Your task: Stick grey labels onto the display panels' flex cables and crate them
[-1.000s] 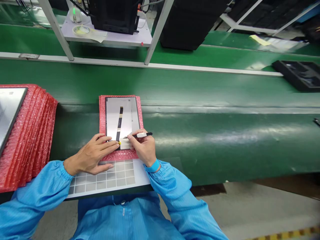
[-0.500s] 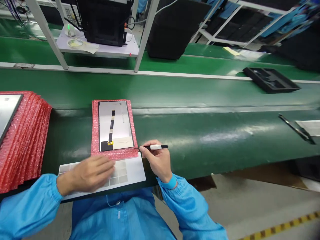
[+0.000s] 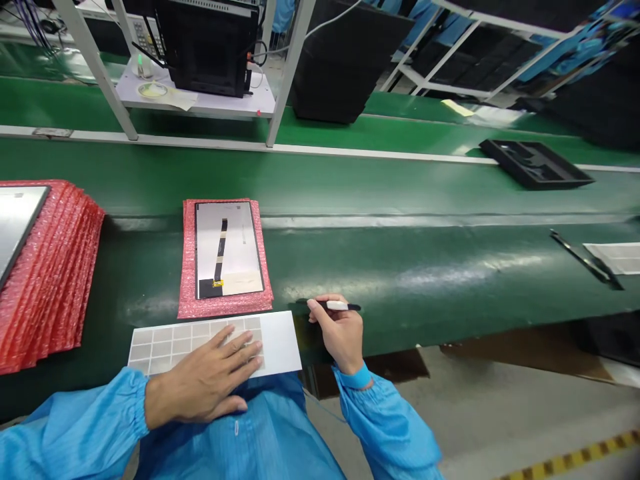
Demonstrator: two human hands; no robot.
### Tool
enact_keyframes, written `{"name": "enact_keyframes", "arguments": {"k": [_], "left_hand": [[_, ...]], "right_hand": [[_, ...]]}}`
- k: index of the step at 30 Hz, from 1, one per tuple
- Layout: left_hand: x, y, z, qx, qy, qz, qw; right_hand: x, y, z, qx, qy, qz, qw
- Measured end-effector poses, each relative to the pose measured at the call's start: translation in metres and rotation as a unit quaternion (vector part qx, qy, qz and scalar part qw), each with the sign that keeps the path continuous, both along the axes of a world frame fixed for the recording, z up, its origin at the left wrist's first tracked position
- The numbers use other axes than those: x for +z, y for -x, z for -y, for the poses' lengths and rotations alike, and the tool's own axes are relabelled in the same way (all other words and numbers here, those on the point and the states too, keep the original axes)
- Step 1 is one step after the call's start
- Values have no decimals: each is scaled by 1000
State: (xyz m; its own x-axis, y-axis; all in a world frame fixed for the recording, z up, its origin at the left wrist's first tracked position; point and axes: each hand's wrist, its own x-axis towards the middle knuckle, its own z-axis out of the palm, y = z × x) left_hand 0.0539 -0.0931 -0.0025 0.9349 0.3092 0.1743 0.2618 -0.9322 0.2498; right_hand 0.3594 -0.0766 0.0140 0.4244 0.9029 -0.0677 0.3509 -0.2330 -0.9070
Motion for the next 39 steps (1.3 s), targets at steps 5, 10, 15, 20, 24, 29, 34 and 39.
{"name": "enact_keyframes", "arguments": {"k": [5,10,15,20,24,29,34,39], "left_hand": [[-1,-8,-5,18,-10,50,999],[-5,-23,-14,-9,-30,72,997],[-11,-28,-20,-39,-26,117,992],[-12,-27,-20,-34,-14,130,991],[-12,-27,-20,-30,-14,136,990],[-11,-27,-21,-34,-7,142,989],[-11,-25,-23,0,17,206,979],[-16,-23,-27,135,72,226,962]], "right_hand": [[12,26,7,80,3,-56,995],[7,52,8,162,2,-39,986],[-5,59,8,162,-4,-28,986],[-9,58,9,160,-17,1,987],[-8,58,8,171,-29,15,985],[-9,58,8,174,-31,15,984],[-13,57,9,169,-8,-8,986],[-11,56,9,172,-19,-10,985]]}}
